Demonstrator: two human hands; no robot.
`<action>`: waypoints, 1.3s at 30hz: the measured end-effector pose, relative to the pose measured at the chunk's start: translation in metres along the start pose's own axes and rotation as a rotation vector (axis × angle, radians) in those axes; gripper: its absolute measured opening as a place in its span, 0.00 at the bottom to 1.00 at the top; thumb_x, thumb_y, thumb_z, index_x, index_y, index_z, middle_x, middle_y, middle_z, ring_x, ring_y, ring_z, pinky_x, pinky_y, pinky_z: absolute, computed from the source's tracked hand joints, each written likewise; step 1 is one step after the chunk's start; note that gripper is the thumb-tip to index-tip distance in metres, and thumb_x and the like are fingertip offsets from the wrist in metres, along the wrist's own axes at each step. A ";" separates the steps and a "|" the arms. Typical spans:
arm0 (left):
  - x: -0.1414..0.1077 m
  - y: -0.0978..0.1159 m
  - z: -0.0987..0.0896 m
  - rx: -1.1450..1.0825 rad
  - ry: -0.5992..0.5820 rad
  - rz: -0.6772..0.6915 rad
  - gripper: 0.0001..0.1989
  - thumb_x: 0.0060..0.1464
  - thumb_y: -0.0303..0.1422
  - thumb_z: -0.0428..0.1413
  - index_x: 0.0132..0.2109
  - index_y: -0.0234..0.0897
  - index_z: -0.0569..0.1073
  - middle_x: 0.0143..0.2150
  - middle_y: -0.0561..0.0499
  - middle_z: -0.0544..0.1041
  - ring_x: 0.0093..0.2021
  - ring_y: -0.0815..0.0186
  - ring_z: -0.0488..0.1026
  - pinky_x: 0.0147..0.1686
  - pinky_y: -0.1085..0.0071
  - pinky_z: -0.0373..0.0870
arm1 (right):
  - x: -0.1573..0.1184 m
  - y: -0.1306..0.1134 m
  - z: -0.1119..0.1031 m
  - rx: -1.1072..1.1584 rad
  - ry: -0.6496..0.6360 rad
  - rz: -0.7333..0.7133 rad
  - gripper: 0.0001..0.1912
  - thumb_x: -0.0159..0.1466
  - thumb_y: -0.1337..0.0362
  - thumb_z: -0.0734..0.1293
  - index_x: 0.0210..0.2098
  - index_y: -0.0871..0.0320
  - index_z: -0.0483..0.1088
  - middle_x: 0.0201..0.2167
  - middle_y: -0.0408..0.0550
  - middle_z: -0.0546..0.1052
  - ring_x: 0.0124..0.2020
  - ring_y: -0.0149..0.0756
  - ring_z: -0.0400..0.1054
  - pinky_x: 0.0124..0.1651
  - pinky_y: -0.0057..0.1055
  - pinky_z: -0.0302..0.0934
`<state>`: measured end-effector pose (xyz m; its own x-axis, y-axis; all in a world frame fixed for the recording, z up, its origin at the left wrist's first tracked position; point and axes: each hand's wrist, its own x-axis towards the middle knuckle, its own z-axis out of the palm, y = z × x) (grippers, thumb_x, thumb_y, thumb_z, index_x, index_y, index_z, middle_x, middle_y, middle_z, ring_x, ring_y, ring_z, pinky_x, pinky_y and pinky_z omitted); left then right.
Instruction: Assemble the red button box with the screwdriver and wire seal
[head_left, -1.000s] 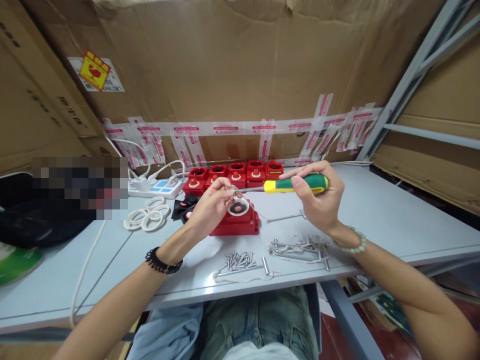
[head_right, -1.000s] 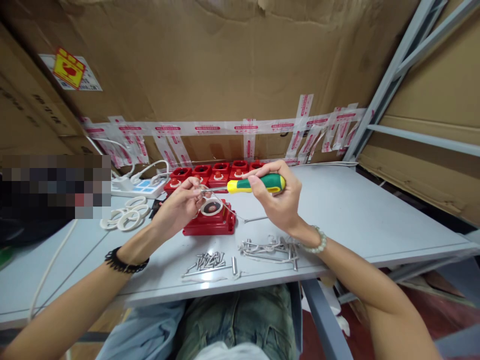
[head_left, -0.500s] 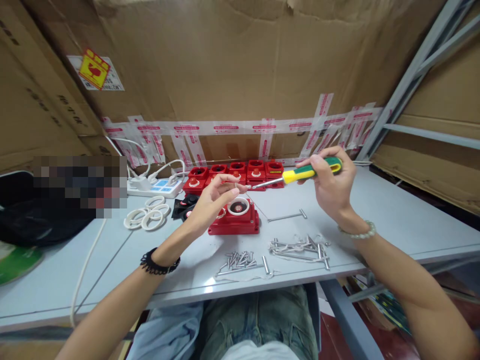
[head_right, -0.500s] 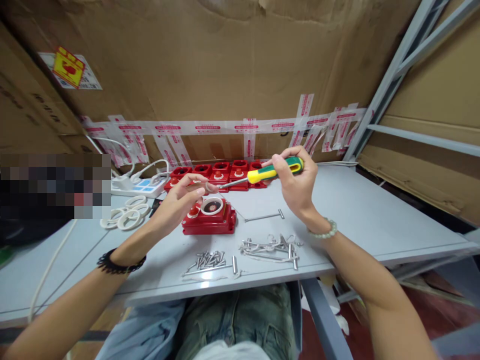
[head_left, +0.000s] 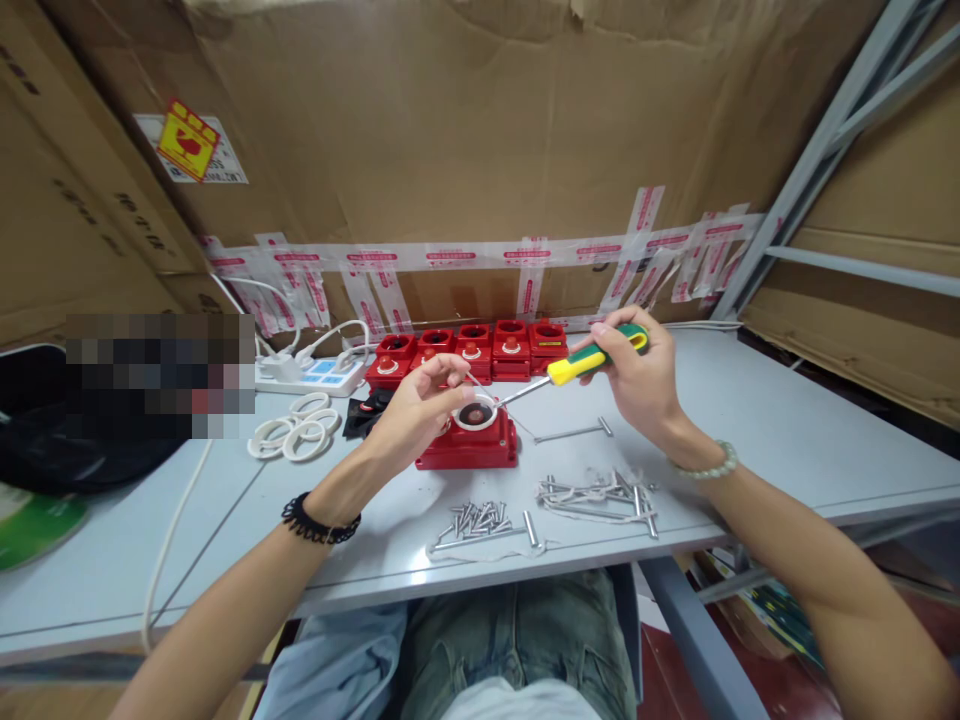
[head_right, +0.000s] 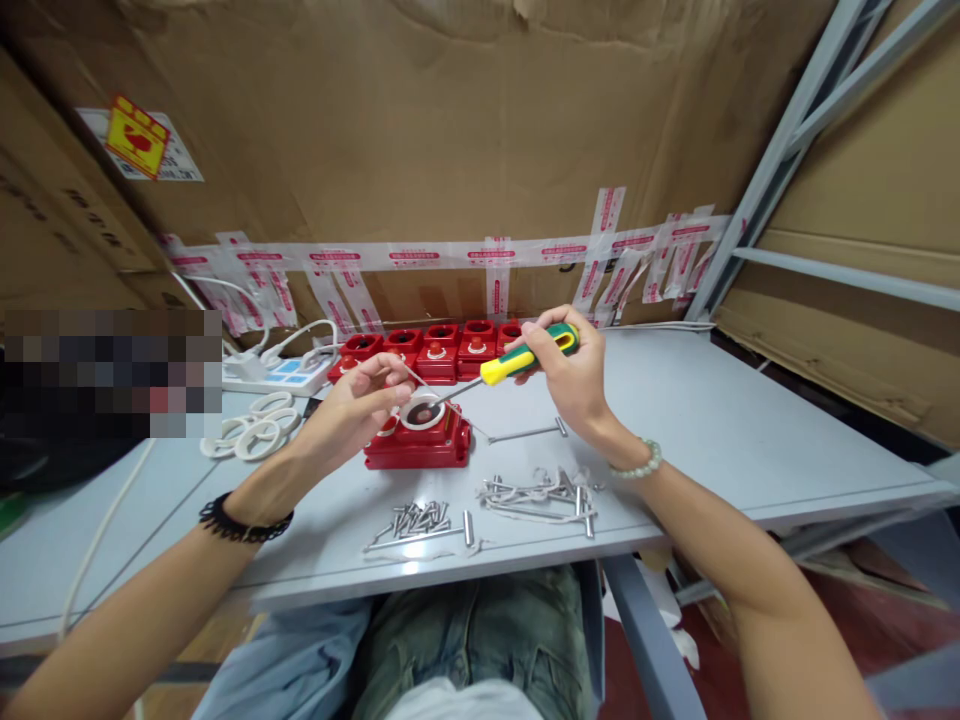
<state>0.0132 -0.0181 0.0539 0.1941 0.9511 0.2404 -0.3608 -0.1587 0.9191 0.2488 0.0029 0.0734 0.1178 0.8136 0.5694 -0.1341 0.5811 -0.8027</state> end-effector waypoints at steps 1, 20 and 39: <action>0.000 0.000 0.000 -0.005 0.007 -0.001 0.13 0.43 0.24 0.66 0.37 0.35 0.73 0.30 0.58 0.66 0.30 0.75 0.69 0.30 0.80 0.66 | -0.002 0.000 0.001 -0.005 -0.023 0.007 0.13 0.56 0.58 0.72 0.29 0.54 0.64 0.20 0.39 0.75 0.23 0.34 0.75 0.17 0.25 0.66; -0.001 -0.002 -0.006 0.512 -0.121 0.170 0.12 0.45 0.23 0.64 0.40 0.35 0.78 0.40 0.46 0.81 0.41 0.61 0.78 0.45 0.66 0.72 | -0.001 0.004 -0.001 -0.214 -0.057 0.118 0.07 0.56 0.61 0.67 0.30 0.59 0.73 0.14 0.37 0.69 0.15 0.32 0.69 0.18 0.29 0.62; 0.008 0.015 -0.034 0.983 -0.265 0.267 0.01 0.47 0.32 0.66 0.31 0.42 0.82 0.29 0.50 0.76 0.30 0.61 0.69 0.34 0.69 0.61 | -0.004 -0.014 -0.012 -0.997 -0.539 -0.318 0.11 0.56 0.56 0.69 0.27 0.55 0.65 0.15 0.36 0.63 0.17 0.26 0.50 0.25 0.29 0.47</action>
<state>-0.0216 -0.0035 0.0588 0.4535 0.7840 0.4239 0.4547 -0.6126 0.6465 0.2615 -0.0088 0.0806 -0.4559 0.6761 0.5788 0.6832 0.6826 -0.2593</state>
